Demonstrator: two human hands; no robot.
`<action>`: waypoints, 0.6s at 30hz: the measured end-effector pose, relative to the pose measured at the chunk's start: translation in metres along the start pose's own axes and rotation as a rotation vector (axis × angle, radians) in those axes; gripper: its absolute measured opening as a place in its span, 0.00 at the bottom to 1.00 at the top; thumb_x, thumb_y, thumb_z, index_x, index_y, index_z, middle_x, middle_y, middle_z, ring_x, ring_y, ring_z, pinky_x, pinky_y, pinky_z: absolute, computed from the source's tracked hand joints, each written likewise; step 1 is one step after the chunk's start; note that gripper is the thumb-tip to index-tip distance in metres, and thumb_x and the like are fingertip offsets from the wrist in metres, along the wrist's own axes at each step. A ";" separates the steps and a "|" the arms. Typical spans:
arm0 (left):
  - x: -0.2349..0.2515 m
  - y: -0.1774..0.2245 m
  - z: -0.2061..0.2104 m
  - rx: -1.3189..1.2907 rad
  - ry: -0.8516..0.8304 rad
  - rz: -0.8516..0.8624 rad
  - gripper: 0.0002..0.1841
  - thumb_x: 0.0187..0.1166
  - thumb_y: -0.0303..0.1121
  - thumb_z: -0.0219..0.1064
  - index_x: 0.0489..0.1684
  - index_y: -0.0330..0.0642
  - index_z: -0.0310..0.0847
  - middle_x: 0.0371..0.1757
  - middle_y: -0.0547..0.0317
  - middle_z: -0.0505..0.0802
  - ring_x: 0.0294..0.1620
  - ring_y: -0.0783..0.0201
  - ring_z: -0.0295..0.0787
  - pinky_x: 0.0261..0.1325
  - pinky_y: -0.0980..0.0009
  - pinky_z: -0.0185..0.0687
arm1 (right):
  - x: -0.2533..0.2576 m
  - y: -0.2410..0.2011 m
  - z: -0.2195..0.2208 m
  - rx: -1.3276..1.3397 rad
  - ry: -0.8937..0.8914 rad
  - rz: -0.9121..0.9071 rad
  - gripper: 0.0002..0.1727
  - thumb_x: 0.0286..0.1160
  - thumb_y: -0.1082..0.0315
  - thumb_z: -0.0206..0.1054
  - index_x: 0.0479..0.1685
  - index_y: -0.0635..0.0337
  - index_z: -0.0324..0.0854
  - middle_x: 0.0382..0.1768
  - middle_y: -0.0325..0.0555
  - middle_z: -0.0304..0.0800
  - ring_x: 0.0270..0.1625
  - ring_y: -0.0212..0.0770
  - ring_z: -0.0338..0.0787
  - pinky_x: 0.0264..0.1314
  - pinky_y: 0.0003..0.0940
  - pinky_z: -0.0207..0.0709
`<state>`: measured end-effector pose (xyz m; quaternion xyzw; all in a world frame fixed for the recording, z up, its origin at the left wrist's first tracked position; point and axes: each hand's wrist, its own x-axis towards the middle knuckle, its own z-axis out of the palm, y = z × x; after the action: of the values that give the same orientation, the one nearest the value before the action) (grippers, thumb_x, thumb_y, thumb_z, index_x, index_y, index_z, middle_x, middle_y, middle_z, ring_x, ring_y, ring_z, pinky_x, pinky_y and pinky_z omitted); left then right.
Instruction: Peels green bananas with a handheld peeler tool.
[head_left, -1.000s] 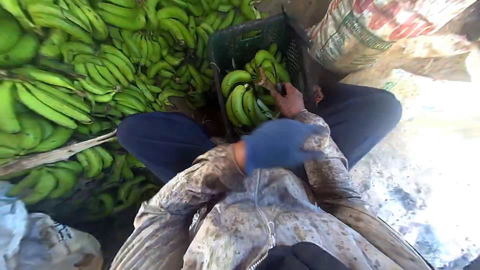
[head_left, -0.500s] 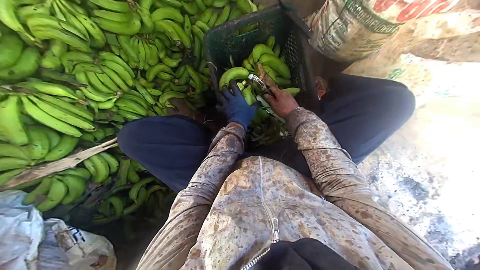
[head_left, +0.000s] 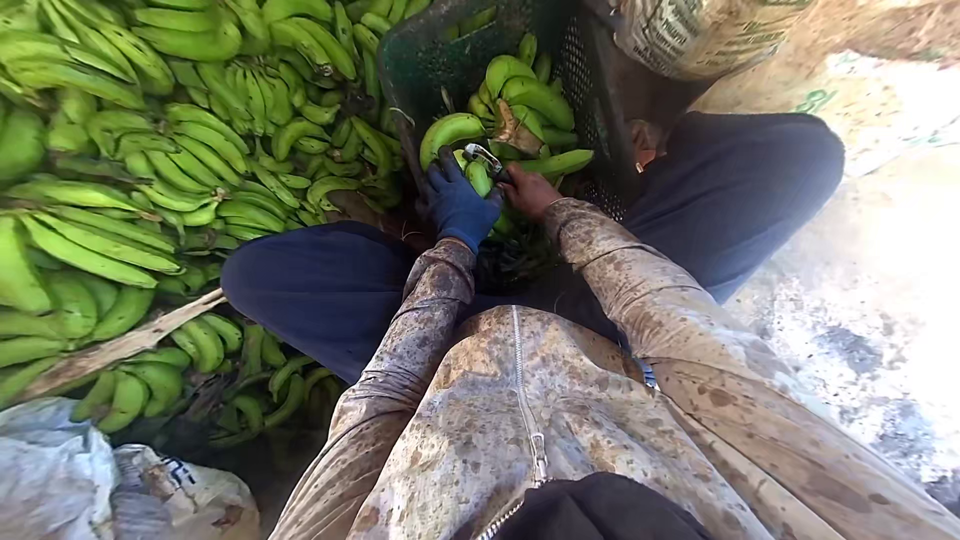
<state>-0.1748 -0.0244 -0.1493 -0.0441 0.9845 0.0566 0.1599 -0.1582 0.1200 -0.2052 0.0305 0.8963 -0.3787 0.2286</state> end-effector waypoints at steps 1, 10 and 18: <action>0.002 0.000 -0.001 0.005 0.001 -0.001 0.63 0.56 0.70 0.72 0.97 0.55 0.42 0.90 0.46 0.65 0.88 0.43 0.60 0.76 0.33 0.62 | 0.002 -0.001 0.001 -0.001 0.002 0.010 0.22 0.95 0.55 0.53 0.72 0.65 0.72 0.59 0.67 0.89 0.66 0.65 0.89 0.71 0.63 0.78; -0.008 0.002 0.004 0.004 0.045 0.020 0.59 0.58 0.68 0.71 0.96 0.60 0.45 0.93 0.47 0.58 0.90 0.42 0.57 0.78 0.34 0.59 | -0.047 -0.040 -0.037 -0.222 -0.087 0.226 0.24 0.92 0.51 0.54 0.74 0.57 0.75 0.65 0.64 0.87 0.71 0.66 0.86 0.67 0.70 0.77; -0.023 -0.018 0.014 -0.028 0.109 0.118 0.51 0.67 0.74 0.62 0.96 0.69 0.47 0.95 0.49 0.54 0.93 0.41 0.50 0.83 0.34 0.53 | -0.069 -0.025 -0.055 -0.012 0.017 0.272 0.30 0.83 0.44 0.65 0.68 0.62 0.79 0.66 0.64 0.85 0.73 0.64 0.83 0.72 0.67 0.74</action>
<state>-0.1468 -0.0386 -0.1573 0.0089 0.9918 0.0770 0.1016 -0.1232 0.1486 -0.1254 0.1538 0.8881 -0.3385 0.2703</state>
